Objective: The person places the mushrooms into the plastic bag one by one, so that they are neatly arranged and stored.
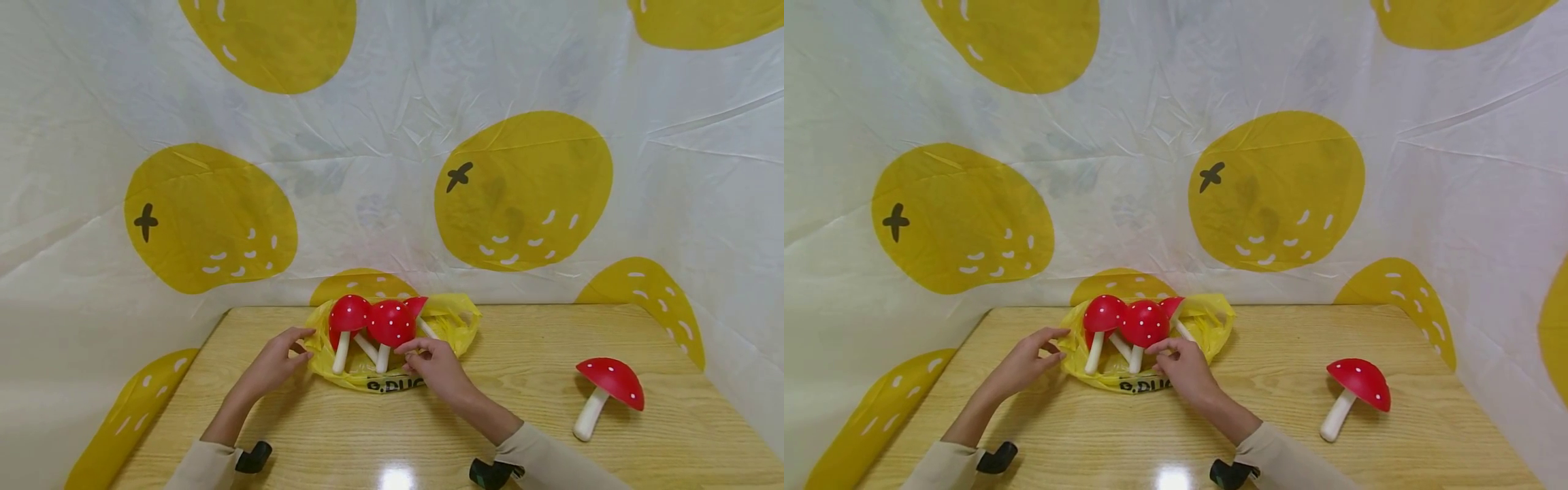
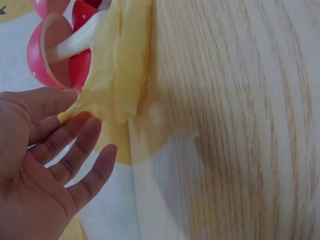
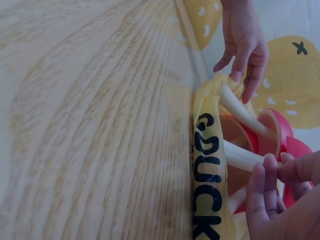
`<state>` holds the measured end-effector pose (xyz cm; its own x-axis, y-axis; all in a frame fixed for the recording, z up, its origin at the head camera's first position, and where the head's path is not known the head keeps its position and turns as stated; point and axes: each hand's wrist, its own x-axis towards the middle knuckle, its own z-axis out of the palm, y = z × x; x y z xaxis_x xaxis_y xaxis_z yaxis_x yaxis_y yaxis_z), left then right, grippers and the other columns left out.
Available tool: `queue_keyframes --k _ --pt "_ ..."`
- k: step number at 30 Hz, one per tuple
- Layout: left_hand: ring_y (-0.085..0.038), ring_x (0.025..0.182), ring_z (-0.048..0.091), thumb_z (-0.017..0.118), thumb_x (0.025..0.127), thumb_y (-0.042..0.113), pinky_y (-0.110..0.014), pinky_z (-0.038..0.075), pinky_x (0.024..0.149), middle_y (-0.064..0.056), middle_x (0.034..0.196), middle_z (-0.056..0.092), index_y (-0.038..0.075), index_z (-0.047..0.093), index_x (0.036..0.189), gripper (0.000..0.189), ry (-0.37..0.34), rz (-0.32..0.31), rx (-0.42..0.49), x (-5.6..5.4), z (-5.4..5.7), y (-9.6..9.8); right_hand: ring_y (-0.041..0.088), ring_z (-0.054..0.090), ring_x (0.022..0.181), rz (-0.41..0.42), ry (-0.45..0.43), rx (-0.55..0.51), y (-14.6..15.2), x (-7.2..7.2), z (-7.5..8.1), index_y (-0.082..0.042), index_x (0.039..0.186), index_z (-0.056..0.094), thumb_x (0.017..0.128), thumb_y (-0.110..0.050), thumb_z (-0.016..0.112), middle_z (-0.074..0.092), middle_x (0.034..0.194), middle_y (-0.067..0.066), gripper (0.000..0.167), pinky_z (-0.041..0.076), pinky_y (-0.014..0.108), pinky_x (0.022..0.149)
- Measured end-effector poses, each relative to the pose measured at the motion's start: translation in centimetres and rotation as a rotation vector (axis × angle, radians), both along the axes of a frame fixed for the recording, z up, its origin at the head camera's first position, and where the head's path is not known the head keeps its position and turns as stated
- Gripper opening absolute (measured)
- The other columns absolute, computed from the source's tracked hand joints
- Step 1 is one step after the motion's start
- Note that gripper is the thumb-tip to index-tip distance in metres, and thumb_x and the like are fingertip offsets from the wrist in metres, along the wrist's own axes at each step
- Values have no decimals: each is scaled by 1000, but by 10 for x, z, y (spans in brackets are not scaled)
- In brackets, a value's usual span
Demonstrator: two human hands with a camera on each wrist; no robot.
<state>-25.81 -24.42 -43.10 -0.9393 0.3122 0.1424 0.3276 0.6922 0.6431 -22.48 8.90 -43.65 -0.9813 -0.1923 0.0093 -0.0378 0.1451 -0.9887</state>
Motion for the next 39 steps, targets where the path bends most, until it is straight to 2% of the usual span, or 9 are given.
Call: queue_keyframes --k 3,7,13,16,21,27,39 --pt "-27 103 66 69 95 4 -24 54 75 -20 140 58 -2 56 141 48 -1 3 -2 0 1 0 22 66 85 15 -13 -10 1 0 1 5 111 70 99 1 55 68 109 22 20 59 33 80" --pt "-27 103 66 68 96 4 -24 54 75 -20 140 58 -2 56 141 47 1 5 -6 0 3 1 26 66 89 36 -18 -10 2 1 2 6 110 69 100 1 54 67 114 22 19 59 37 84" --pt "-28 103 66 68 95 3 -25 54 76 -19 139 58 -2 56 141 47 7 0 -4 -1 4 2 25 67 90 98 -22 4 10 2 4 7 111 68 100 -1 56 68 118 16 18 58 38 84" --pt "-28 103 66 69 95 3 -24 54 75 -19 139 58 -2 56 140 48 13 -3 -5 -1 4 1 25 66 90 141 -10 38 17 2 6 6 112 68 100 -4 59 69 117 17 19 58 39 84" --pt "-28 103 66 69 95 3 -24 54 76 -20 139 58 -2 56 140 48 13 -3 -5 0 4 1 25 64 89 198 26 141 32 4 12 -1 115 71 98 -15 66 70 114 17 22 57 39 81" --pt "-29 104 65 69 95 4 -25 54 76 -19 139 58 -2 56 140 48 3 7 -8 1 5 0 35 67 96 276 76 170 51 6 19 2 123 67 97 -15 69 67 119 22 31 58 33 82" --pt "-27 105 65 69 95 5 -24 54 75 -18 138 59 -1 56 140 47 -5 5 -3 1 5 1 33 65 100 335 99 222 92 16 34 -2 130 64 97 -15 68 66 117 23 36 55 26 82"
